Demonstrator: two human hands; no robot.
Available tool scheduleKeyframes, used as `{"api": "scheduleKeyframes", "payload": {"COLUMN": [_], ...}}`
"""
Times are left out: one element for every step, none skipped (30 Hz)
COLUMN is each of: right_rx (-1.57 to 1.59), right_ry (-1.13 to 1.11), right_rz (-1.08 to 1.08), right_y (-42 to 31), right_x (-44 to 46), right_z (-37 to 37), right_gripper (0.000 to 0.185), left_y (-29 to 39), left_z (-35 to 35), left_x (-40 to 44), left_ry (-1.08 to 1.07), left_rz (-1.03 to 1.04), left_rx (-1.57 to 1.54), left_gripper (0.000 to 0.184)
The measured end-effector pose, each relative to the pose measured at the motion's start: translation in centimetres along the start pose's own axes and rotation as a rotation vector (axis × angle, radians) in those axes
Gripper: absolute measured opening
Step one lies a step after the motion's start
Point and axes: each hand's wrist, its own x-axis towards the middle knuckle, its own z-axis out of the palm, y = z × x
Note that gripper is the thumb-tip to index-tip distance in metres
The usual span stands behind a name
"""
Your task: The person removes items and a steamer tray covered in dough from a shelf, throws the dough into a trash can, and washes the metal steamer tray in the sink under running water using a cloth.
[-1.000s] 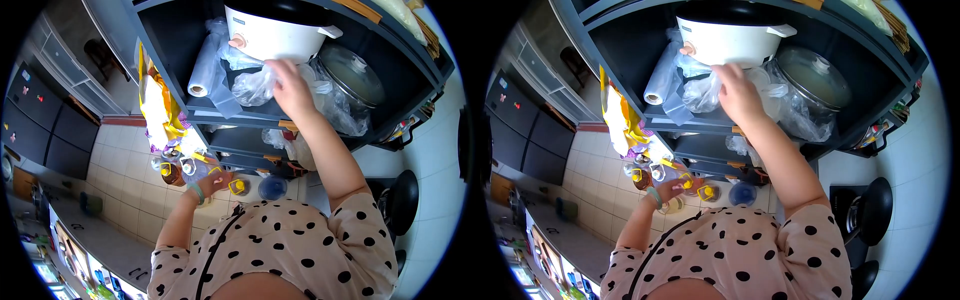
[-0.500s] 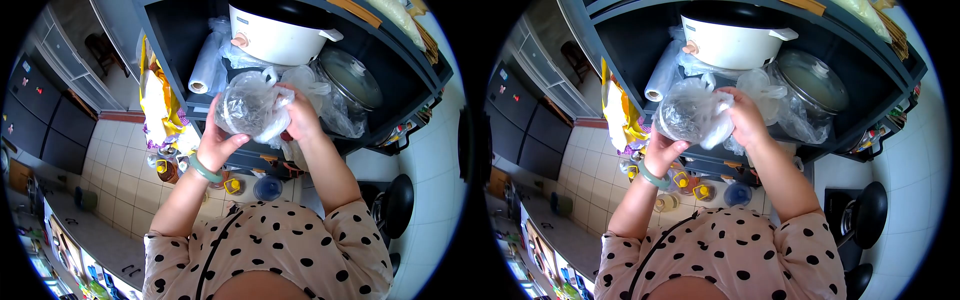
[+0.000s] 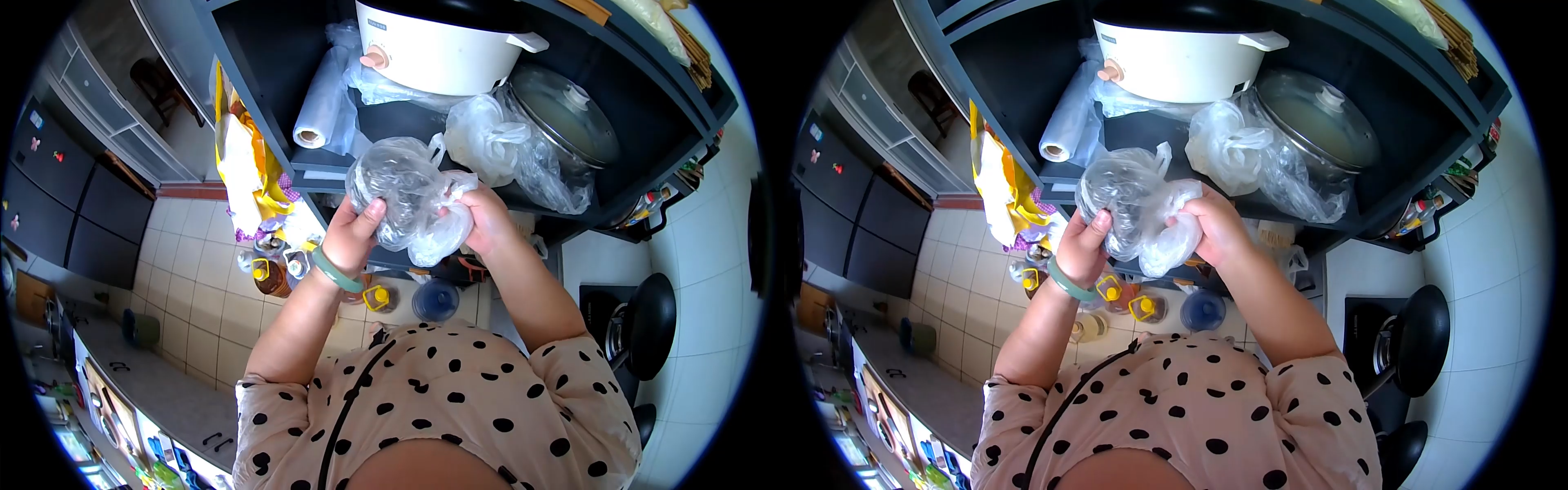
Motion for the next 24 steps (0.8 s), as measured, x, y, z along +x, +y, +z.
{"api": "scheduleKeyframes", "payload": {"right_rx": [-0.019,-0.016,-0.012,-0.009,-0.010,-0.011,-0.014,-0.021,-0.028,-0.035,-0.051,-0.067,-0.083,-0.110,-0.136,-0.163,-0.167,-0.172,-0.176,-0.180,-0.184,-0.189,-0.197,-0.206], "right_ry": [-0.004,-0.019,-0.034,-0.049,-0.058,-0.068,-0.077,-0.082,-0.088,-0.094,-0.099,-0.103,-0.108,-0.116,-0.124,-0.133,-0.148,-0.164,-0.182,-0.179,-0.175,-0.170,-0.166,-0.161], "right_rz": [-0.019,-0.033,-0.048,-0.064,-0.067,-0.070,-0.073,-0.077,-0.082,-0.086,-0.083,-0.079,-0.073,-0.080,-0.086,-0.091,-0.088,-0.085,-0.083,-0.078,-0.074,-0.071,-0.066,-0.060], "right_y": [-0.2,-0.5,-0.7,-0.9,-1.0,-1.2,-1.3,-1.3,-1.2,-1.1,-1.2,-1.4,-1.4,-1.2,-0.9,-0.7,-0.6,-0.5,-0.5,-0.4,-0.3,-0.2,-0.2,-0.3], "right_x": [-0.4,-0.8,-1.3,-1.5,-1.7,-1.8,-1.9,-1.8,-1.7,-1.7,-1.8,-2.0,-2.2,-2.3,-2.4,-2.4,-2.5,-2.6,-2.6,-2.6,-2.6,-2.6,-2.7,-2.8], "right_z": [0.3,0.6,1.0,1.2,1.2,1.2,1.1,0.8,0.5,0.3,0.4,0.5,0.6,0.5,0.5,0.4,0.3,0.3,0.2,0.0,-0.2,-0.3,-0.3,-0.2], "right_gripper": [0.031,0.032,0.033,0.034,0.035,0.036,0.037,0.035,0.034,0.032,0.029,0.027,0.025,0.024,0.024,0.023,0.023,0.024,0.024,0.024,0.025,0.025,0.025,0.025], "left_y": [0.1,0.1,0.2,0.3,0.1,-0.1,-0.2,-0.3,-0.3,-0.4,-0.4,-0.4,-0.2,0.0,0.6,0.5,0.2,0.0,0.0,-0.1,-0.3,-0.5,-0.6,-0.7], "left_z": [-0.1,-0.2,-0.2,-0.3,-0.8,-0.9,-1.0,-1.1,-1.3,-1.6,-1.8,-1.8,-1.7,-1.5,-0.6,-0.4,-0.2,0.1,0.5,0.1,-0.5,-0.9,-1.0,-1.1], "left_x": [-0.1,-0.2,-0.2,-0.2,-0.2,-0.2,-0.1,-0.1,-0.1,-0.1,-0.1,-0.1,-0.2,-0.3,-0.6,-0.7,-0.8,-1.0,-0.9,-0.9,-1.0,-0.9,-0.9,-0.9], "left_ry": [-0.012,-0.029,-0.046,-0.063,-0.090,-0.085,-0.080,-0.075,-0.075,-0.075,-0.075,-0.130,-0.185,-0.238,-0.273,-0.251,-0.229,-0.206,-0.153,-0.143,-0.135,-0.129,-0.128,-0.128], "left_rz": [-0.063,-0.099,-0.136,-0.172,-0.174,-0.168,-0.161,-0.155,-0.160,-0.165,-0.169,-0.157,-0.144,-0.133,-0.160,-0.140,-0.119,-0.098,-0.109,-0.118,-0.129,-0.140,-0.135,-0.130], "left_rx": [-0.116,-0.162,-0.208,-0.253,-0.259,-0.255,-0.252,-0.249,-0.216,-0.182,-0.148,-0.172,-0.196,-0.221,-0.225,-0.144,-0.063,0.019,-0.010,-0.018,-0.026,-0.034,-0.047,-0.061], "left_gripper": [0.045,0.045,0.046,0.046,0.046,0.046,0.047,0.047,0.050,0.052,0.055,0.059,0.062,0.066,0.075,0.076,0.077,0.079,0.079,0.076,0.072,0.069,0.067,0.065]}}
